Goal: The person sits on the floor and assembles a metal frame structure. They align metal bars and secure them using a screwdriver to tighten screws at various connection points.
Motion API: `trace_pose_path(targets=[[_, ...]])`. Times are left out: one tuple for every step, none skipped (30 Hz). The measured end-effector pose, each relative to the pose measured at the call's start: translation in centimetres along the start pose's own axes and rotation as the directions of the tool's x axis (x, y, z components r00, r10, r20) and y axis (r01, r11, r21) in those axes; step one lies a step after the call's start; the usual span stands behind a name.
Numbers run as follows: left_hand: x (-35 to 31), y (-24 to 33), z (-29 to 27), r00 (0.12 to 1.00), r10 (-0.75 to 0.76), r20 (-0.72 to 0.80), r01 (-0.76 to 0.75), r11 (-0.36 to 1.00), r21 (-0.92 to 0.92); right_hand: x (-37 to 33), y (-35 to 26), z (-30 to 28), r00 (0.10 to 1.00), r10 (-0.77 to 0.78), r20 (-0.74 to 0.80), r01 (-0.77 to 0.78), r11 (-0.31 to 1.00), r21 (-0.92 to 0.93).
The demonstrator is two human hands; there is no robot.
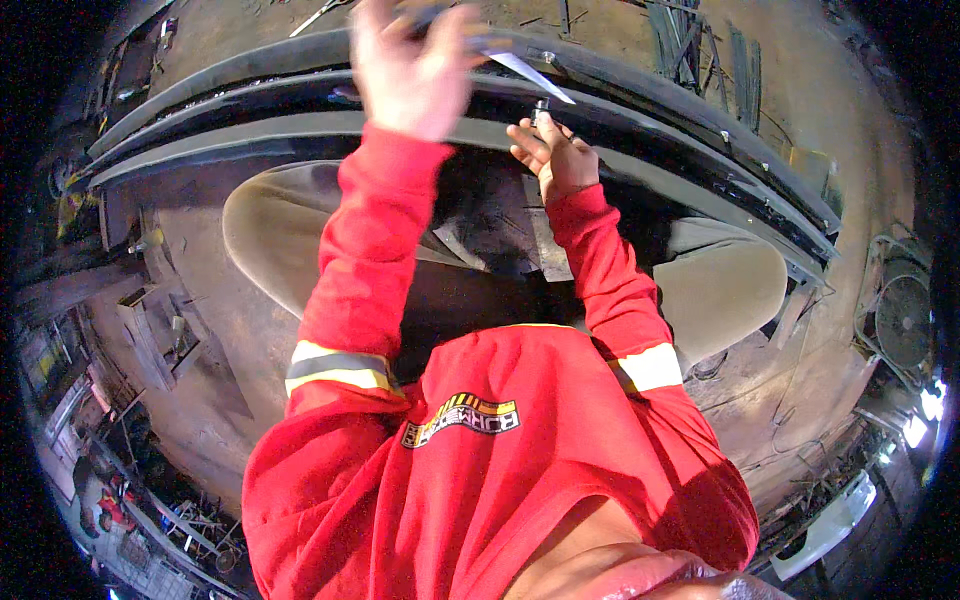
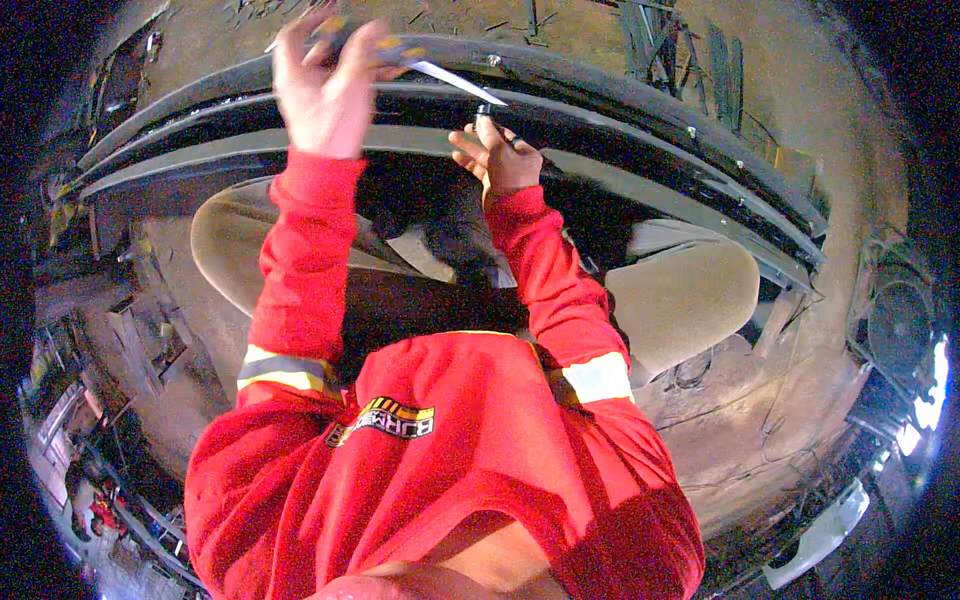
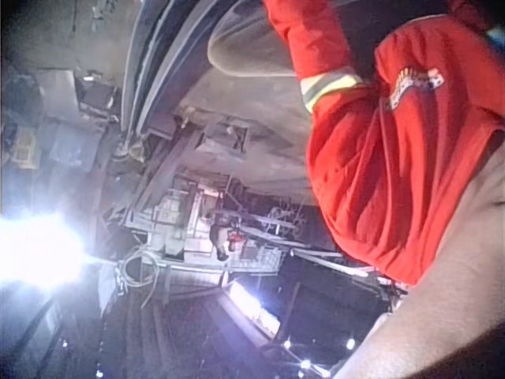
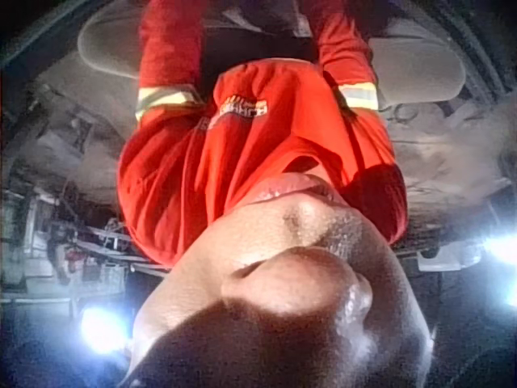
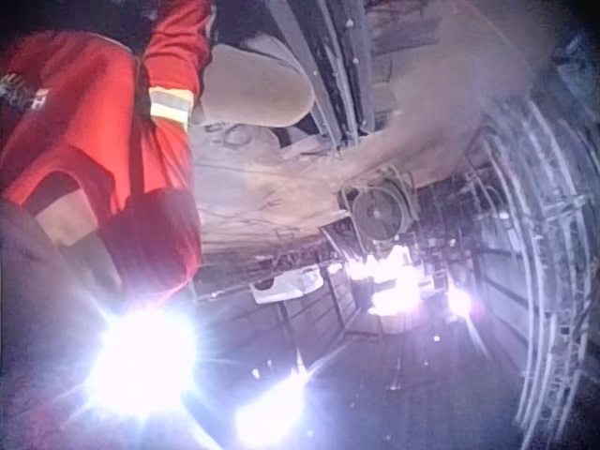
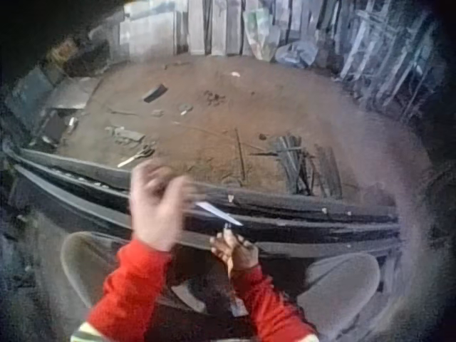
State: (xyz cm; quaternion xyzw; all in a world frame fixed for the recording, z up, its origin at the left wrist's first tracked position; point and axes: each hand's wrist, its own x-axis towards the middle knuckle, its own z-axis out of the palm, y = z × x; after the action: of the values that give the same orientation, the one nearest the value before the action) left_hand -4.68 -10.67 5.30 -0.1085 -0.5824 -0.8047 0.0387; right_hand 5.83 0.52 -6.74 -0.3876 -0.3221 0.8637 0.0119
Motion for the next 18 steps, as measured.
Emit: trace_pose_path(targets=[[-0.4, -2.6, -4.1, 0.982, -0.083, -0.169, 0.103, 0.988, 0.115, -0.2, -0.1, 0.4, 1.0, 0.001, -0.008, -0.001, 1.0, -0.013], [-1.2, -3.9, -6.2, 0.916, -0.235, -0.326, 0.277, 0.957, 0.086, -0.4, -0.3, 0.7, 0.998, 0.015, -0.064, -0.016, 1.0, -0.012], [-2.1, -5.9, -8.0, 0.881, -0.255, -0.399, 0.311, 0.947, 0.081, -0.3, 0.0, 0.2, 1.0, 0.025, -0.006, -0.025, 0.999, -0.042], [-2.5, -6.9, -8.0, 0.86, -0.319, -0.398, 0.353, 0.936, 0.014, -0.1, 0.0, 0.0, 1.0, 0.016, -0.005, -0.016, 0.999, -0.045], [-3.0, -7.7, -8.1, 0.838, -0.38, -0.392, 0.392, 0.918, -0.053, 0.0, 0.1, -0.2, 1.0, 0.007, -0.003, -0.007, 0.999, -0.047], [-3.5, -8.2, -8.4, 0.835, -0.381, -0.397, 0.397, 0.917, -0.046, -0.1, 0.2, -0.3, 1.0, 0.015, -0.01, -0.015, 0.998, -0.056], [-3.5, -8.4, -8.5, 0.839, -0.378, -0.392, 0.396, 0.918, -0.039, -0.2, 0.1, -0.3, 1.0, 0.011, -0.015, -0.012, 0.998, -0.058], [-3.5, -8.4, -8.7, 0.843, -0.374, -0.387, 0.394, 0.919, -0.031, -0.2, 0.1, -0.2, 1.0, 0.008, -0.02, -0.01, 0.998, -0.06], [-3.6, -8.2, -9.1, 0.819, -0.425, -0.385, 0.439, 0.897, -0.057, -0.2, -0.1, -0.2, 1.0, 0.004, -0.026, -0.006, 0.998, -0.069], [-3.7, -8.2, -9.5, 0.812, -0.432, -0.392, 0.443, 0.894, -0.068, -0.2, -0.1, -0.2, 1.0, 0.006, -0.029, -0.008, 0.997, -0.075], [-3.8, -8.3, -9.8, 0.805, -0.44, -0.398, 0.448, 0.891, -0.078, -0.2, -0.2, -0.1, 0.999, 0.008, -0.032, -0.01, 0.997, -0.081], [-3.8, -8.4, -9.6, 0.802, -0.445, -0.398, 0.46, 0.886, -0.063, -0.2, -0.2, 0.1, 0.999, 0.009, -0.036, -0.012, 0.996, -0.084], [-3.9, -8.5, -9.3, 0.799, -0.451, -0.398, 0.472, 0.88, -0.049, -0.3, -0.3, 0.2, 0.999, 0.012, -0.041, -0.015, 0.996, -0.088], [-4.0, -8.6, -9.1, 0.795, -0.457, -0.399, 0.485, 0.874, -0.035, -0.3, -0.2, 0.2, 0.999, 0.014, -0.046, -0.018, 0.996, -0.092], [-4.1, -8.7, -9.1, 0.789, -0.461, -0.406, 0.487, 0.872, -0.044, -0.4, -0.1, 0.1, 0.999, 0.014, -0.034, -0.017, 0.996, -0.09], [-4.1, -8.8, -9.1, 0.786, -0.461, -0.411, 0.485, 0.873, -0.051, -0.3, -0.1, 0.2, 1.0, 0.012, -0.02, -0.014, 0.996, -0.086], [-4.1, -8.9, -9.2, 0.783, -0.462, -0.417, 0.484, 0.873, -0.058, -0.3, -0.1, 0.1, 1.0, 0.009, -0.007, -0.01, 0.997, -0.081], [-4.1, -9.1, -9.2, 0.783, -0.462, -0.415, 0.49, 0.871, -0.045, -0.2, -0.1, 0.0, 1.0, 0.013, -0.005, -0.013, 0.996, -0.084]])
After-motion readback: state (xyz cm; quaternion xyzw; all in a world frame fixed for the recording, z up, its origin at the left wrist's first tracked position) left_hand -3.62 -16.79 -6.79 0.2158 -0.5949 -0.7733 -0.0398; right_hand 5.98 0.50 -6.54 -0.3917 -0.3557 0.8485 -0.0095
